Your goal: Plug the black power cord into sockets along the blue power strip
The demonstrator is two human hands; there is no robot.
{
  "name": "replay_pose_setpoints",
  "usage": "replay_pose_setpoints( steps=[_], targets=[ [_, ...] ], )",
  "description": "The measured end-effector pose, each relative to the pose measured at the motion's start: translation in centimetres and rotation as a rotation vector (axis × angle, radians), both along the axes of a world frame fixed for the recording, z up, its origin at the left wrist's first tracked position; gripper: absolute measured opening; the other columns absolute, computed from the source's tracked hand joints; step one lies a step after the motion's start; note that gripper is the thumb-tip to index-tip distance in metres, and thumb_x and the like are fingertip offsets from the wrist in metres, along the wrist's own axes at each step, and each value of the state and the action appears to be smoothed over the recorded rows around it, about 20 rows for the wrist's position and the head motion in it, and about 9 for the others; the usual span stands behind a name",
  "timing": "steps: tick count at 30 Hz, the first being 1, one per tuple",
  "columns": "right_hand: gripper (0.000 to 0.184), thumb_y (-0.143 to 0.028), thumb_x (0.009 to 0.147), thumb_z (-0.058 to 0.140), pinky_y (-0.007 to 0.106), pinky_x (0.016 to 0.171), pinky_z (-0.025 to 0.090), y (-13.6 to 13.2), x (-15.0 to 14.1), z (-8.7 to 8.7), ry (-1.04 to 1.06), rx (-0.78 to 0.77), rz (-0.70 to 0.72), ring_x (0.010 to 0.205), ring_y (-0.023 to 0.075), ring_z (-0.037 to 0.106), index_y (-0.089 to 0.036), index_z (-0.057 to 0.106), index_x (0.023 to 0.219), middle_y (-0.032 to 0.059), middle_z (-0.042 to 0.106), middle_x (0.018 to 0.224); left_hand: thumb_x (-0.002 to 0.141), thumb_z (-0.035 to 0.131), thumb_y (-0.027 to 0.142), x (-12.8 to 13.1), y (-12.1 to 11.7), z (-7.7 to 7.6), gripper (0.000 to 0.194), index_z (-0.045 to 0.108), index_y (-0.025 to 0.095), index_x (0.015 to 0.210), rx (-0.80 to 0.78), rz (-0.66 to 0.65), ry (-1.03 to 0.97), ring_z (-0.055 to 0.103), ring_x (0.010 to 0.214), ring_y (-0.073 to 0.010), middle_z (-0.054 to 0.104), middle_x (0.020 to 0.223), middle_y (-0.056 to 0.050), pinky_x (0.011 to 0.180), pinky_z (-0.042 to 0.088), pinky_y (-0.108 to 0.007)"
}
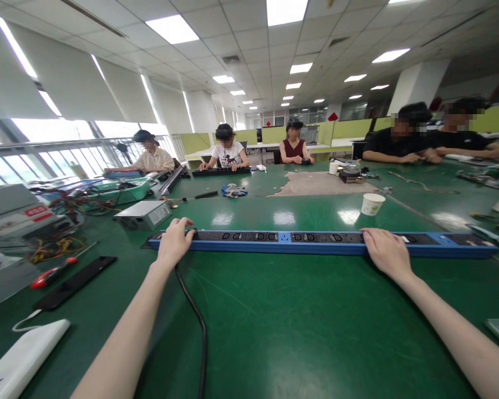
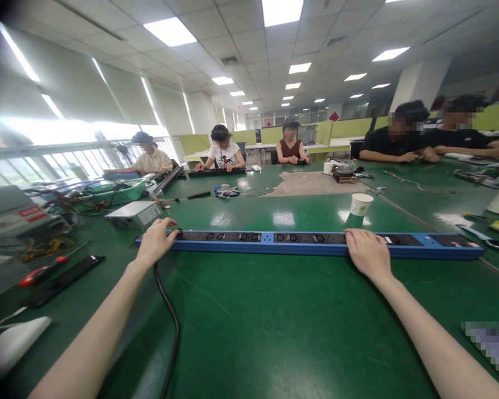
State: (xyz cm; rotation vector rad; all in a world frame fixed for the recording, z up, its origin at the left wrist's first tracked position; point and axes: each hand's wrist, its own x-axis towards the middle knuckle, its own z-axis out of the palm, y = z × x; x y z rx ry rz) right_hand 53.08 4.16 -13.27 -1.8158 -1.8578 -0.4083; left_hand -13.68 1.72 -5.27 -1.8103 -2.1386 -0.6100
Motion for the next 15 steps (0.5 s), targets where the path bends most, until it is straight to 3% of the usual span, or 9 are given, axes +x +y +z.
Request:
replay_pose_setpoints(
  steps=[11,15],
  targets=[
    [0.054,-0.043,0.111,0.024,0.045,0.108,0.038,-0.1,-0.1,0.0,-0.022,0.021,0.009,0.128,0.0282,0.063,-0.024,0.071,0.129,0.01,0.074,0.136,0.103,0.047,0.029,0.3,-0.2,-0.7,0.029,0.074,0.024,0.112,0.05,-0.051,-0.003,0.071,0.108,-0.027,0.074,0.125,-0.007,0.087,0.053,-0.033],
    [0.054,-0.042,0.111,0.025,0.047,0.105,0.04,0.2,0.1,-0.2,-0.027,0.049,0.005,0.123,0.0296,0.065,-0.023,0.073,0.127,0.0094,0.076,0.131,0.101,0.049,0.027,0.6,-0.5,0.8,0.029,0.077,0.025,0.106,0.251,-0.047,-0.074,0.072,0.108,-0.027,0.072,0.126,-0.008,0.09,0.054,-0.035]
  ],
)
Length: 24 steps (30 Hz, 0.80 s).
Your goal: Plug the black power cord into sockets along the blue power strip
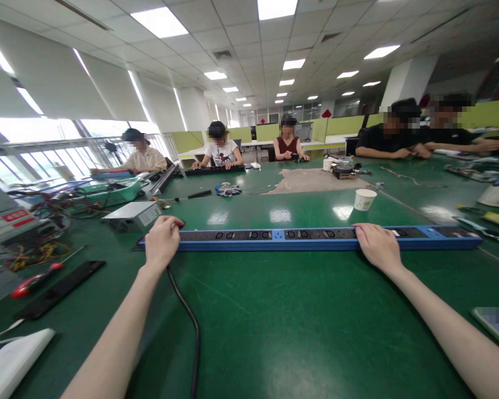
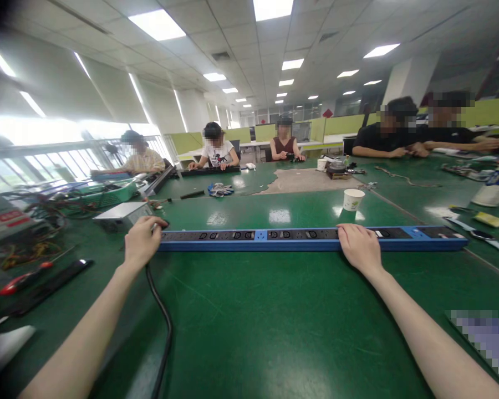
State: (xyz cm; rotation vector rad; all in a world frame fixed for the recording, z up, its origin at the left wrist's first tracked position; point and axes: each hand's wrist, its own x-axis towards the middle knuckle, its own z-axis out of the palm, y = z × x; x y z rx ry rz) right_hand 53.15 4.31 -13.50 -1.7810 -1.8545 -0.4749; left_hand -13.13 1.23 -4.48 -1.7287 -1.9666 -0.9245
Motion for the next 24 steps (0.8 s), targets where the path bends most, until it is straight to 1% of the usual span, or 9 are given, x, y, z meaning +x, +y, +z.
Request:
replay_pose_setpoints(
  steps=[2,4,6,8,11,13,16,20,24],
  targets=[
    [0.054,-0.042,0.111,0.025,0.047,0.105,0.041,0.0,0.0,-0.1,-0.005,0.009,0.006,0.122,0.0298,0.065,-0.023,0.073,0.126,0.0095,0.076,0.13,0.102,0.049,0.029,0.2,-0.1,1.4,0.029,0.076,0.024,0.11,0.144,-0.009,-0.068,0.073,0.106,-0.0252,0.07,0.132,-0.009,0.092,0.055,-0.035],
    [0.054,-0.042,0.111,0.024,0.047,0.105,0.041,0.0,0.1,-0.1,-0.009,0.014,0.014,0.122,0.0296,0.065,-0.024,0.073,0.127,0.0091,0.076,0.131,0.102,0.047,0.031,0.4,-0.1,2.4,0.031,0.076,0.024,0.112,0.193,-0.071,-0.139,0.074,0.094,-0.0212,0.069,0.136,-0.008,0.091,0.057,-0.034],
    [0.055,-0.043,0.112,0.024,0.048,0.105,0.041,0.0,0.1,-0.2,-0.011,0.014,0.018,0.122,0.0297,0.065,-0.024,0.073,0.127,0.0089,0.076,0.131,0.102,0.043,0.03,0.6,0.3,2.8,0.035,0.076,0.022,0.107,0.131,-0.156,-0.213,0.074,0.079,-0.017,0.07,0.136,-0.008,0.088,0.059,-0.034],
    [0.054,-0.043,0.111,0.024,0.048,0.105,0.041,0.0,0.2,-0.3,-0.01,0.011,0.016,0.123,0.0298,0.065,-0.024,0.073,0.127,0.009,0.076,0.132,0.098,0.04,0.027,0.6,0.8,2.3,0.039,0.078,0.019,0.101,-0.008,-0.23,-0.272,0.074,0.074,-0.0163,0.074,0.13,-0.008,0.091,0.061,-0.035],
    [0.054,-0.044,0.111,0.024,0.047,0.106,0.04,0.1,0.3,-0.4,-0.011,0.011,0.012,0.124,0.029,0.065,-0.024,0.072,0.127,0.0089,0.076,0.132,0.089,0.049,0.03,0.4,1.3,1.2,0.036,0.082,0.02,0.101,-0.249,-0.352,-0.241,0.078,0.102,-0.0248,0.078,0.126,-0.009,0.107,0.057,-0.04],
    [0.054,-0.044,0.112,0.024,0.046,0.107,0.039,0.1,0.3,-0.4,-0.012,0.01,0.011,0.125,0.0282,0.064,-0.024,0.071,0.127,0.0087,0.075,0.133,0.083,0.06,0.036,0.0,1.2,0.9,0.037,0.084,0.021,0.107,-0.369,-0.445,-0.191,0.072,0.124,-0.03,0.077,0.133,-0.009,0.116,0.052,-0.042],
    [0.055,-0.045,0.112,0.022,0.045,0.108,0.038,0.1,0.2,-0.3,-0.012,-0.001,0.008,0.127,0.0274,0.063,-0.024,0.071,0.127,0.009,0.075,0.134,0.077,0.067,0.046,-0.4,0.6,1.5,0.052,0.084,0.021,0.119,-0.493,-0.548,-0.204,0.068,0.133,-0.0323,0.07,0.147,-0.01,0.115,0.054,-0.042],
    [0.056,-0.047,0.112,0.022,0.044,0.108,0.038,0.1,0.2,-0.3,-0.005,-0.01,0.008,0.128,0.027,0.062,-0.025,0.071,0.127,0.0082,0.075,0.135,0.078,0.067,0.05,-0.5,-0.1,2.8,0.055,0.084,0.023,0.123,-0.532,-0.536,-0.18,0.07,0.131,-0.0331,0.074,0.142,-0.009,0.111,0.055,-0.04],
    [0.055,-0.046,0.112,0.022,0.045,0.108,0.037,0.2,0.2,-0.3,0.005,-0.02,0.004,0.129,0.0275,0.062,-0.026,0.071,0.128,0.0085,0.074,0.136,0.087,0.064,0.056,-0.7,-0.1,3.5,0.049,0.083,0.029,0.125,-0.515,-0.447,-0.074,0.074,0.119,-0.0335,0.08,0.128,-0.005,0.107,0.054,-0.039]
  ],
)
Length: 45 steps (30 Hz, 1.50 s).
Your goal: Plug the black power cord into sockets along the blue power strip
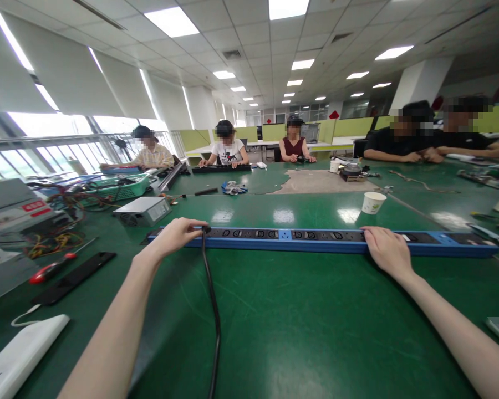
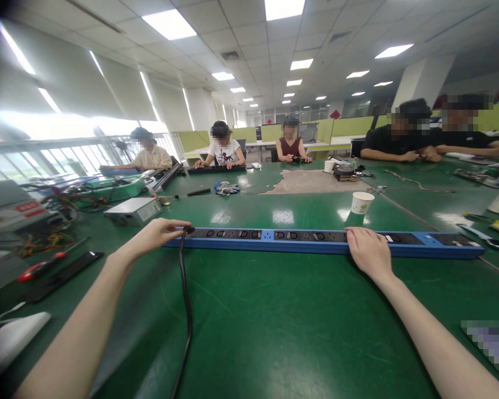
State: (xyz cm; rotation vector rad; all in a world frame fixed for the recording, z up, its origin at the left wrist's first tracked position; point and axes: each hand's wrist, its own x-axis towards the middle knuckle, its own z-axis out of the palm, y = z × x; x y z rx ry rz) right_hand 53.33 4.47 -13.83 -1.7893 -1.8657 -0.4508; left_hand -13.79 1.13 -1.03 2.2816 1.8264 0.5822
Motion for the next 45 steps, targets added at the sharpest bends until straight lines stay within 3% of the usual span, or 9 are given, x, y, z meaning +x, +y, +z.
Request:
replay_pose_setpoints(
  steps=[5,10,15,21,28,32,36,39,45],
  targets=[
    [0.055,-0.046,0.112,0.022,0.045,0.108,0.038,0.0,0.0,-0.1,-0.016,0.01,-0.005,0.128,0.0274,0.063,-0.025,0.071,0.128,0.0081,0.075,0.135,0.092,0.063,0.063,0.3,0.3,-1.0,0.045,0.08,0.031,0.118,0.089,-0.036,0.112,0.069,0.124,-0.0328,0.079,0.128,-0.007,0.107,0.051,-0.039],
    [0.056,-0.047,0.112,0.022,0.045,0.107,0.04,0.0,0.1,-0.1,-0.021,0.02,-0.003,0.127,0.0275,0.064,-0.026,0.071,0.127,0.0076,0.075,0.134,0.098,0.056,0.059,1.3,0.3,-1.8,0.037,0.068,0.028,0.113,0.062,-0.05,0.017,0.075,0.104,-0.0306,0.08,0.114,-0.008,0.091,0.055,-0.038],
    [0.055,-0.047,0.111,0.022,0.046,0.108,0.04,0.1,0.1,0.0,-0.004,0.014,0.002,0.128,0.0275,0.063,-0.027,0.071,0.128,0.007,0.075,0.134,0.098,0.057,0.064,1.3,-0.1,-0.6,0.04,0.064,0.026,0.11,0.165,-0.027,0.079,0.072,0.094,-0.0282,0.077,0.105,-0.007,0.082,0.054,-0.036],
    [0.056,-0.046,0.111,0.022,0.046,0.108,0.039,-0.2,-0.1,0.3,0.008,-0.002,-0.004,0.129,0.0281,0.062,-0.026,0.071,0.129,0.0087,0.075,0.135,0.102,0.05,0.064,2.8,-1.2,1.4,0.047,0.07,0.026,0.122,0.286,-0.04,0.153,0.069,0.115,-0.0307,0.075,0.125,-0.011,0.098,0.053,-0.039],
    [0.055,-0.045,0.11,0.023,0.045,0.109,0.037,-0.5,-0.3,0.7,0.014,-0.025,-0.005,0.128,0.0284,0.062,-0.025,0.07,0.129,0.0106,0.074,0.136,0.106,0.046,0.062,5.7,-4.1,4.7,0.048,0.066,0.024,0.127,0.63,0.492,0.02,0.071,0.107,-0.034,0.076,0.107,-0.01,0.093,0.049,-0.042],
    [0.054,-0.044,0.11,0.024,0.045,0.108,0.037,-0.5,-0.3,0.7,0.012,-0.022,-0.004,0.127,0.0285,0.061,-0.024,0.071,0.129,0.0109,0.074,0.136,0.109,0.042,0.06,3.9,-4.6,5.7,0.048,0.067,0.024,0.129,0.773,0.523,-0.173,0.069,0.112,-0.0308,0.074,0.119,-0.007,0.096,0.049,-0.042],
    [0.054,-0.045,0.11,0.024,0.045,0.108,0.037,-0.4,-0.3,0.6,0.003,-0.018,-0.012,0.128,0.0284,0.061,-0.024,0.071,0.129,0.0113,0.074,0.137,0.111,0.032,0.058,1.7,-3.8,4.8,0.053,0.065,0.02,0.131,0.792,0.704,-0.226,0.064,0.12,-0.0358,0.069,0.13,-0.015,0.102,0.049,-0.053],
    [0.055,-0.045,0.111,0.023,0.044,0.107,0.037,-0.4,-0.3,0.5,-0.006,-0.015,-0.012,0.128,0.0281,0.061,-0.024,0.07,0.129,0.0109,0.074,0.137,0.108,0.037,0.061,0.5,-2.6,3.2,0.057,0.065,0.02,0.135,0.643,0.832,-0.217,0.063,0.12,-0.0389,0.068,0.134,-0.019,0.101,0.05,-0.062],
    [0.055,-0.046,0.111,0.022,0.045,0.108,0.037,-0.1,0.0,0.1,-0.001,0.002,-0.007,0.129,0.028,0.062,-0.025,0.07,0.128,0.0098,0.074,0.135,0.093,0.058,0.07,0.2,0.0,-0.5,0.059,0.08,0.025,0.124,0.251,0.592,-0.081,0.069,0.115,-0.0436,0.077,0.126,-0.019,0.096,0.054,-0.057]
  ],
)
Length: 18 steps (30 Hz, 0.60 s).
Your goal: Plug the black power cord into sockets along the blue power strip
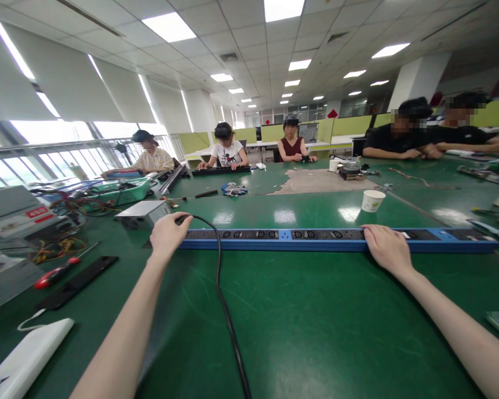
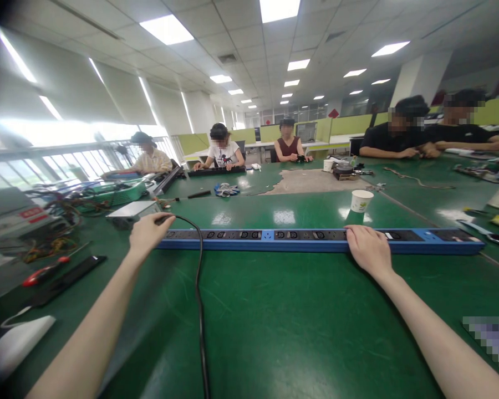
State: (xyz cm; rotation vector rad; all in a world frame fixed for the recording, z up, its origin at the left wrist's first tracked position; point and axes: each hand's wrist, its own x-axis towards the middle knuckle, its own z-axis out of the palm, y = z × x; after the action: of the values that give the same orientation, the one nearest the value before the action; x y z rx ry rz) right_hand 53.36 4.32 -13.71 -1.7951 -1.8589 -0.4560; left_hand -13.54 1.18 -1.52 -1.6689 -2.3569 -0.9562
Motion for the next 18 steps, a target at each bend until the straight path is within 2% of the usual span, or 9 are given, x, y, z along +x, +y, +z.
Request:
replay_pose_setpoints(
  steps=[4,8,10,14,16,18],
  targets=[
    [0.054,-0.046,0.111,0.023,0.045,0.108,0.036,0.1,0.1,-0.1,0.012,-0.006,0.007,0.13,0.0279,0.061,-0.025,0.07,0.128,0.0093,0.074,0.136,0.094,0.054,0.058,0.9,1.7,-1.2,0.049,0.083,0.023,0.113,-0.079,-0.129,0.013,0.074,0.111,-0.0379,0.081,0.117,-0.015,0.094,0.056,-0.045],
    [0.053,-0.045,0.11,0.024,0.045,0.109,0.036,0.0,0.0,-0.1,0.012,0.0,0.003,0.129,0.0283,0.061,-0.025,0.07,0.127,0.0099,0.074,0.136,0.094,0.047,0.051,1.5,1.4,-0.4,0.047,0.083,0.021,0.09,-0.236,-0.273,-0.04,0.076,0.097,-0.0335,0.083,0.097,-0.011,0.083,0.058,-0.039],
    [0.053,-0.045,0.11,0.024,0.045,0.109,0.036,0.0,-0.1,0.0,0.011,0.002,0.003,0.129,0.0284,0.061,-0.025,0.07,0.127,0.0099,0.074,0.135,0.09,0.054,0.055,1.8,0.4,0.5,0.046,0.084,0.021,0.089,-0.333,-0.389,-0.182,0.076,0.091,-0.0306,0.083,0.093,-0.008,0.078,0.059,-0.036],
    [0.054,-0.045,0.11,0.024,0.045,0.109,0.037,0.0,-0.1,0.0,0.005,-0.003,0.004,0.128,0.028,0.062,-0.025,0.071,0.128,0.0093,0.074,0.135,0.08,0.076,0.062,3.2,-1.8,2.3,0.046,0.086,0.021,0.101,-0.509,-0.642,-0.534,0.076,0.1,-0.0291,0.083,0.109,-0.009,0.081,0.061,-0.036],
    [0.054,-0.045,0.111,0.023,0.044,0.109,0.037,0.0,0.0,0.1,0.002,-0.003,0.004,0.129,0.0279,0.062,-0.025,0.07,0.128,0.0092,0.074,0.135,0.078,0.083,0.058,4.3,-2.3,2.9,0.044,0.085,0.019,0.1,-0.498,-0.684,-0.688,0.076,0.096,-0.0287,0.082,0.11,-0.011,0.079,0.062,-0.036],
    [0.054,-0.044,0.111,0.024,0.044,0.109,0.037,0.0,0.0,0.1,0.0,0.0,0.004,0.129,0.0279,0.061,-0.025,0.07,0.128,0.0096,0.074,0.135,0.08,0.085,0.049,5.4,-2.3,3.4,0.036,0.082,0.017,0.096,-0.394,-0.668,-0.879,0.074,0.085,-0.0247,0.081,0.101,-0.012,0.07,0.062,-0.034]
  ],
)
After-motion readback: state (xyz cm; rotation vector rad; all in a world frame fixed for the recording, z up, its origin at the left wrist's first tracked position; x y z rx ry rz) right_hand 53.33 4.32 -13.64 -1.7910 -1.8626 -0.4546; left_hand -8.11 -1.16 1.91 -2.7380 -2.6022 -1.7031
